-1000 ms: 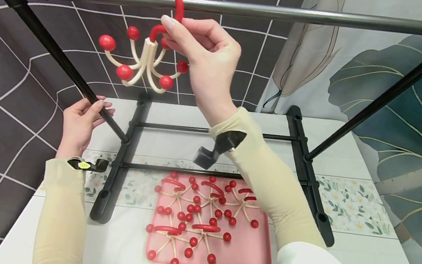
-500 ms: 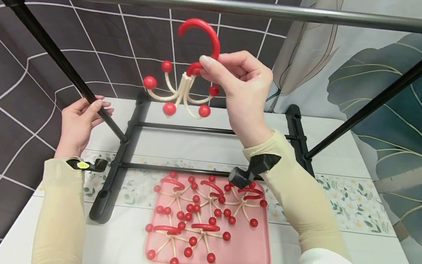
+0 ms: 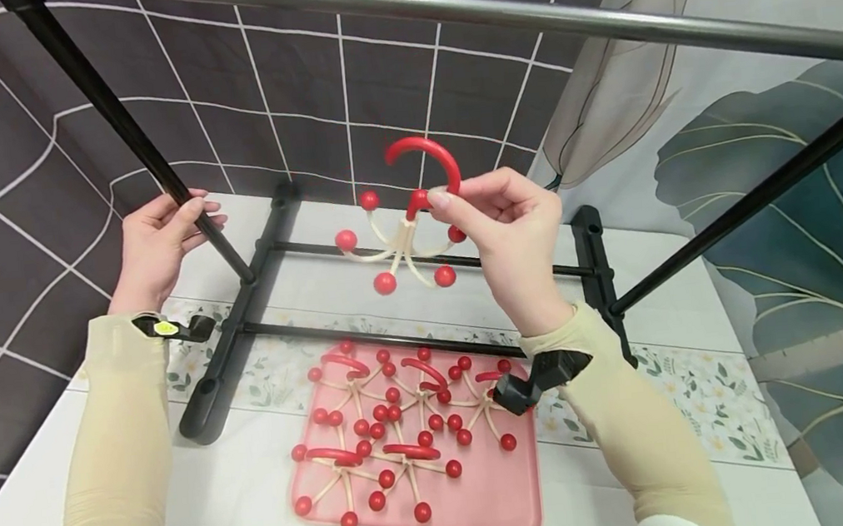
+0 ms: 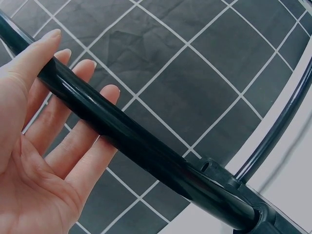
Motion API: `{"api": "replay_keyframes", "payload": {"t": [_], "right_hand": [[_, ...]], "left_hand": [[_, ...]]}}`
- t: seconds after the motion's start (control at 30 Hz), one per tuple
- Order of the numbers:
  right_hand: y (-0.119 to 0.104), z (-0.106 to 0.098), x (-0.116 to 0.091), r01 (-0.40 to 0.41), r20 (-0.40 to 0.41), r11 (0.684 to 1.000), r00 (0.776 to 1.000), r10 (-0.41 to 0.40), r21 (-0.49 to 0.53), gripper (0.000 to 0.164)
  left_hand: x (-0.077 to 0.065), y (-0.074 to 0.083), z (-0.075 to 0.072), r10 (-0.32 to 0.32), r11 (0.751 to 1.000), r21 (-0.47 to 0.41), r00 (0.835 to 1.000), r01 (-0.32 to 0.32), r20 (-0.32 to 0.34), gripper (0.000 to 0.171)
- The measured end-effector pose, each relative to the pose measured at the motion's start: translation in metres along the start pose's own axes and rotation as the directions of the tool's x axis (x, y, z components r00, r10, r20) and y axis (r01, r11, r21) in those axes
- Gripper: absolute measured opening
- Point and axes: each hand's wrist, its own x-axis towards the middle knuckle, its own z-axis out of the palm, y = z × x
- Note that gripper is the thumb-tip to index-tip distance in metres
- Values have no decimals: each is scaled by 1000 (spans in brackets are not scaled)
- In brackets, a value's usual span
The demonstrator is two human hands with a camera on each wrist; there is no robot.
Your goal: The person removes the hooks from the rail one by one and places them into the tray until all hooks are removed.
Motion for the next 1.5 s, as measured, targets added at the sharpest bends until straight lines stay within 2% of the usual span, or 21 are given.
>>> {"api": "replay_keyframes", "payload": {"t": [0.17, 0.33, 0.8, 1.07, 1.27, 1.4, 1.5], "right_hand": [[4, -16, -13, -19, 17, 996, 1000, 21, -92, 17], [8, -29, -26, -32, 55, 990, 998, 40, -135, 15], [8, -52, -62, -59, 89, 959, 992, 87, -278, 13], [-1, -69, -79, -45, 116, 967, 990, 76, -250, 15], [-6, -90, -92, 2, 212, 994, 977, 21, -106, 16], [-11, -103, -104, 24, 267, 999, 963, -18, -21, 19], [-18, -110, -111, 27, 281, 1000, 959, -30, 13, 19]], "left_hand": [[0, 1, 1, -3, 1000, 0, 1000, 3, -2, 25], [0, 1, 1, -1, 1000, -8, 1000, 1, -2, 22], [0, 0, 1, -9, 1000, 1, 1000, 9, 1, 25], [1, 0, 0, -5, 1000, 0, 1000, 5, -2, 33], [2, -1, 0, 3, 1000, -3, 1000, -3, 1, 28], [2, -1, 0, 4, 1000, -18, 1000, -4, 3, 24], [3, -1, 0, 5, 1000, -22, 1000, -5, 1, 23]]}}
